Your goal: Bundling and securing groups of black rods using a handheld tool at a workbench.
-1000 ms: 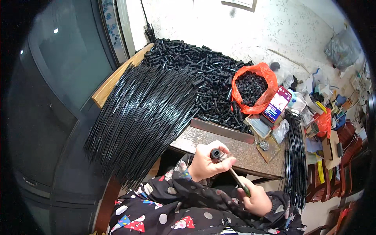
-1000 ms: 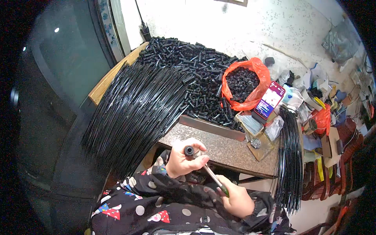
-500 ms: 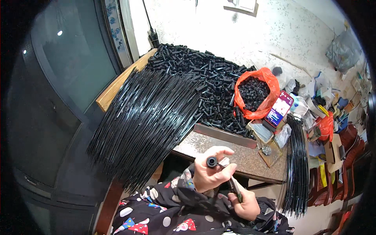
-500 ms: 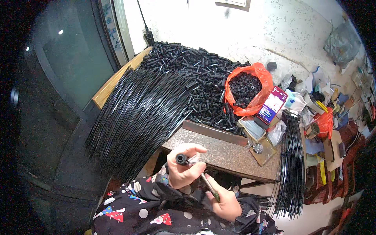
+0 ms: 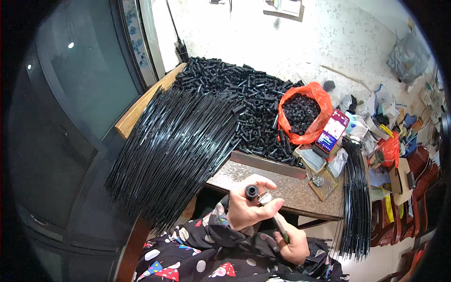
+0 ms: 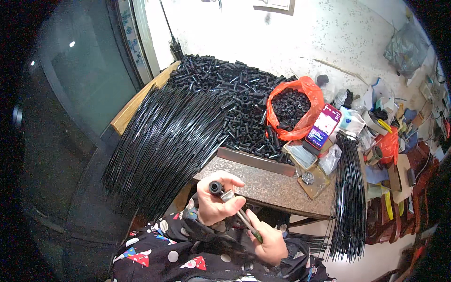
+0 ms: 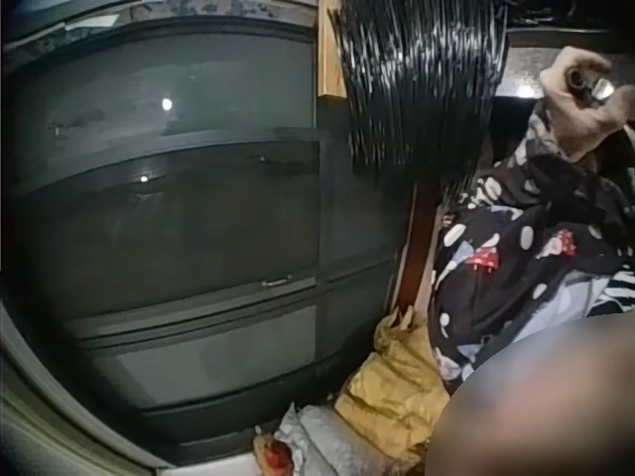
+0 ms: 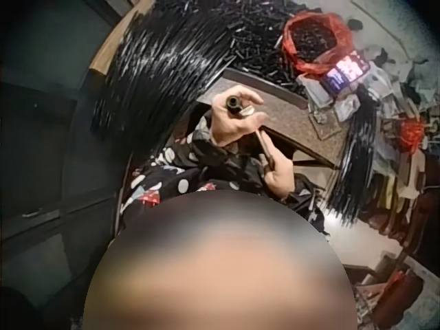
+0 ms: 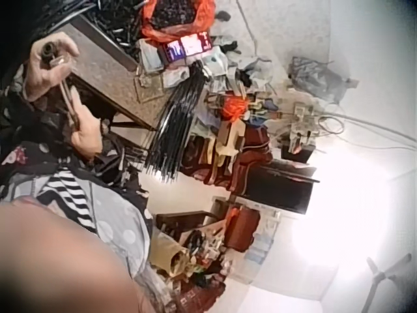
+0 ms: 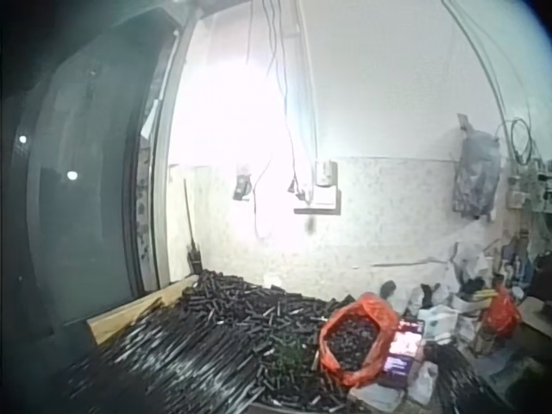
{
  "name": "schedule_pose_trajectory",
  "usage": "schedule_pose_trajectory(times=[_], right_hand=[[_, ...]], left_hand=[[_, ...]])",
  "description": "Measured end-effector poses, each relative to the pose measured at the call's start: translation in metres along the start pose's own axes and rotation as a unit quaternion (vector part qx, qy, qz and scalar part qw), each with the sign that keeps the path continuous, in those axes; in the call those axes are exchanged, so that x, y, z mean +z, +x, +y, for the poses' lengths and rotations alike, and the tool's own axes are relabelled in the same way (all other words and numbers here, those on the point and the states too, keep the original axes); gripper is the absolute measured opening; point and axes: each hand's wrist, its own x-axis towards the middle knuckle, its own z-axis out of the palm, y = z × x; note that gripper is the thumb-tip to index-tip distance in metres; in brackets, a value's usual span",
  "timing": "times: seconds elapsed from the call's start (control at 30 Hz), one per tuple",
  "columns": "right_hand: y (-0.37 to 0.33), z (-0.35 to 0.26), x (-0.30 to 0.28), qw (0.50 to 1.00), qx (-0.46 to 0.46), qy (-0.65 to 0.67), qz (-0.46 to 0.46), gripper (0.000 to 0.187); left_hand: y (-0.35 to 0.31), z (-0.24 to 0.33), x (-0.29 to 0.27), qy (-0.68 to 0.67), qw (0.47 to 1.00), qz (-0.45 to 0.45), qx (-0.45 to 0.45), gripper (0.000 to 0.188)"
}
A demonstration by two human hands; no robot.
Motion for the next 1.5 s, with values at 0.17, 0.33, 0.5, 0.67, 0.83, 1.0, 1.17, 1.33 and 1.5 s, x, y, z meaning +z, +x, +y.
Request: schedule_pose_trajectory(times=[0.17, 0.33, 0.5, 0.67, 0.83, 1.0, 1.17, 1.33, 1.5], right_hand=[[0.0, -0.004, 0.003, 0.999, 0.027, -0.012, -0.018, 0.046], [0.0, -0.006, 0.005, 0.998, 0.056, 0.011, -0.025, 0.047], [0.008, -0.015, -0.005, 0.997, 0.042, 0.006, -0.059, 0.047], [0.026, 0.036, -0.026, 0.99, 0.087, -0.113, -0.016, 0.032], [0.02, 0.077, -0.007, 0.925, 0.165, -0.336, 0.061, 0.031], [0.019, 0.087, 0.001, 0.912, 0.188, -0.359, 0.065, 0.034], [0.015, 0.098, 0.007, 0.908, 0.153, -0.386, 0.059, 0.037], [0.013, 0.081, 0.001, 0.942, 0.072, -0.327, 0.001, 0.05], [0.009, 0.045, 0.0, 0.992, 0.031, 0.056, -0.109, 0.057]], left_hand=[[-0.002, 0.002, -0.009, -0.005, 1.0, -0.021, -0.01, 0.022], [-0.003, -0.007, -0.006, 0.022, 1.0, 0.001, 0.006, 0.014], [-0.003, -0.001, -0.016, 0.019, 1.0, -0.025, 0.005, 0.02], [0.003, -0.009, -0.03, 0.026, 1.0, -0.012, 0.008, 0.03], [-0.005, -0.015, -0.047, 0.041, 0.993, -0.107, 0.022, 0.03], [-0.005, -0.011, -0.053, -0.019, 0.992, -0.106, 0.059, 0.039], [0.004, 0.006, -0.054, -0.146, 0.985, -0.069, 0.065, 0.047], [0.021, 0.045, -0.064, -0.197, 0.969, -0.046, 0.139, 0.048], [0.034, 0.061, -0.039, -0.314, 0.929, -0.035, 0.192, 0.049]])
